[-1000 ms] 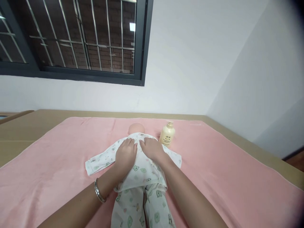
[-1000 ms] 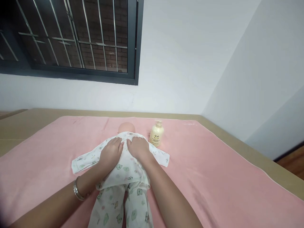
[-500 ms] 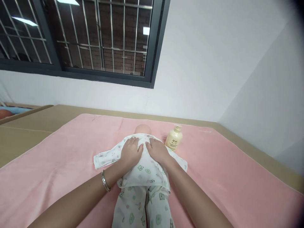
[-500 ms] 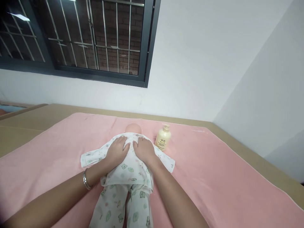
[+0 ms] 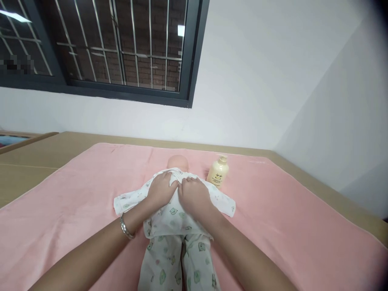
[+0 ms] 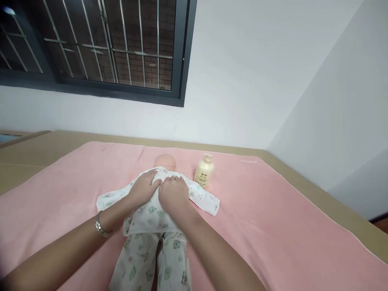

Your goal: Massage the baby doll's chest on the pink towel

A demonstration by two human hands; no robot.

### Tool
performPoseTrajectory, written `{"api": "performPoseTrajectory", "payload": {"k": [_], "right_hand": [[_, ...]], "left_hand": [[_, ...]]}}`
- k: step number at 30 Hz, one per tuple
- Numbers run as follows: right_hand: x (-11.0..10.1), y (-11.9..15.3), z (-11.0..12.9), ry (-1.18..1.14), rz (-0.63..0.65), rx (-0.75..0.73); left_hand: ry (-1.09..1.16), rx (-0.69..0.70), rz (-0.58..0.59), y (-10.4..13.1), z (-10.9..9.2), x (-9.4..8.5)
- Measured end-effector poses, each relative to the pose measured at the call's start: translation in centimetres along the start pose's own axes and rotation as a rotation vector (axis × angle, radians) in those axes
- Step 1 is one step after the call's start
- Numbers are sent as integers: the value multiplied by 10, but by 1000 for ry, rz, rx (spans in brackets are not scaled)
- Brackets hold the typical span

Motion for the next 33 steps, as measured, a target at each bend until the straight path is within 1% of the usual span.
{"api": "performPoseTrajectory", "payload": {"k": [4, 7, 10, 12, 14, 16, 19, 22, 24, 28, 30, 31, 33], "right_hand": [[2, -19, -27, -245, 47, 17], [7, -29, -36, -281, 79, 19], [8, -23, -25, -173, 37, 38], [5, -14, -14, -108, 2, 21], [2, -9, -6, -95, -10, -6], [0, -9, -8, -146, 11, -3], [3, -20, -25, -261, 61, 35], [9, -30, -36, -289, 86, 62], [10, -29, -33, -240, 67, 51], [4, -14, -8, -80, -8, -1], [1, -8, 1, -17, -19, -25], [0, -7, 1, -8, -12, -31], [0, -12, -6, -52, 16, -24]], "left_hand": [[-114, 15, -3, 10, -15, 6], [-70, 26, 6, 10, -15, 7], [37, -20, 51, 0, -1, 5], [92, -51, 86, -7, 9, 4], [99, -69, 103, -10, 13, 4], [48, -61, 82, -7, 11, 5], [-63, 13, -2, 3, -4, 8], [-97, 73, -50, 10, -14, 10], [-62, 64, -27, 8, -12, 9], [52, 2, 108, -6, 3, 3], [59, -18, 148, -9, 7, 1], [40, -22, 144, -8, 6, 1], [-30, -12, 86, -2, 0, 4]]}}
Point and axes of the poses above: each hand's wrist, its own y-axis away from the middle knuckle, its own x-axis out of the palm, z = x × y, the point moved 5 cm from there along -y, towards the middle knuckle, and after that the axes turned 14 degrees about z, right-handed, at the moved point
